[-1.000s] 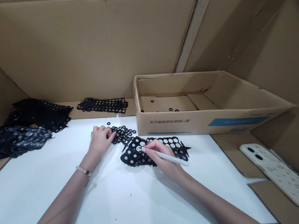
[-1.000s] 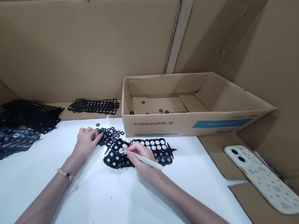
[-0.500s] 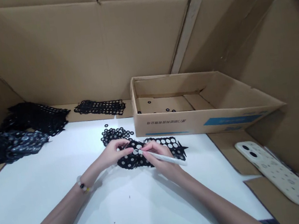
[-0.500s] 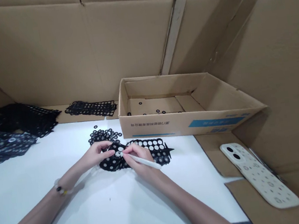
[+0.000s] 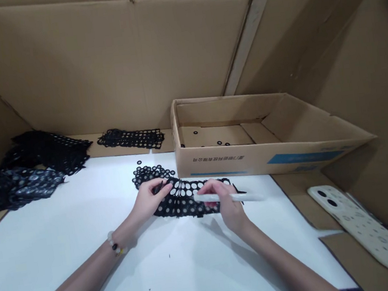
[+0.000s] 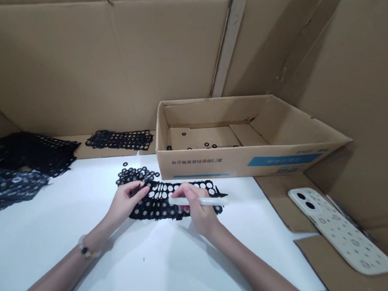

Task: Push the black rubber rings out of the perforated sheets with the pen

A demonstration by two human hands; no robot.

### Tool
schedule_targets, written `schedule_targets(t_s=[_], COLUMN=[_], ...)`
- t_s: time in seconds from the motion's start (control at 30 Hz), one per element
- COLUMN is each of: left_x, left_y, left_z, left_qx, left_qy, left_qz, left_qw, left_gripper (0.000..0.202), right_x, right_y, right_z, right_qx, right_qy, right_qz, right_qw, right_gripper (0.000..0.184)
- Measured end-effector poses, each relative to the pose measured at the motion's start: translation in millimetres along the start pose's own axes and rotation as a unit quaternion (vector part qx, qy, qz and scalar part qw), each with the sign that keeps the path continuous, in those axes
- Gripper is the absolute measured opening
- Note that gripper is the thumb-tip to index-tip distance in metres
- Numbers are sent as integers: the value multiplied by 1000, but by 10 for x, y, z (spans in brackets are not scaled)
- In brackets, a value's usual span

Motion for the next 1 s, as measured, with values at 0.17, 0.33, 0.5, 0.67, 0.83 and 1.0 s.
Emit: schedule_targets(t_s=[0.17,0.33,0.5,0.67,0.83,1.0], left_x=[37,65,79,105,123,132], left_y=[-28,-33,-47,-51,-38,-71], left_z=[38,75,100,112,117,155], left_qx=[-15,-34,-38,-38,-35,-53], left_qy=[21,2,0,-11,-63,-118], left_qz=[39,13,3,-1,2,10], left_qw=[999,999,999,999,997,992], left_gripper=[21,24,24,24,20,15], right_x=[-93,-90,-86,-117,-89,-21], right_y=[-53,-61,-59,-69,-114,-177], right_z=[46,71,62,53,71,92], right_qx=[11,24,20,11,10,18], right_qy=[27,71,89,89,91,105], right_qz=[63,107,136,135,142,146], right_qw=[998,991,987,987,986,984], right_gripper=[20,15,13,12,13,14])
Point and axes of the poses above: each hand's wrist, its own z-axis away from the middle knuckle, its own y-axis out of the back of the hand, x = y × z, the point moved 3 cm from there along -z, towards the middle knuckle, and after that the axes turned 15 degrees about x, right-handed, at the moved point
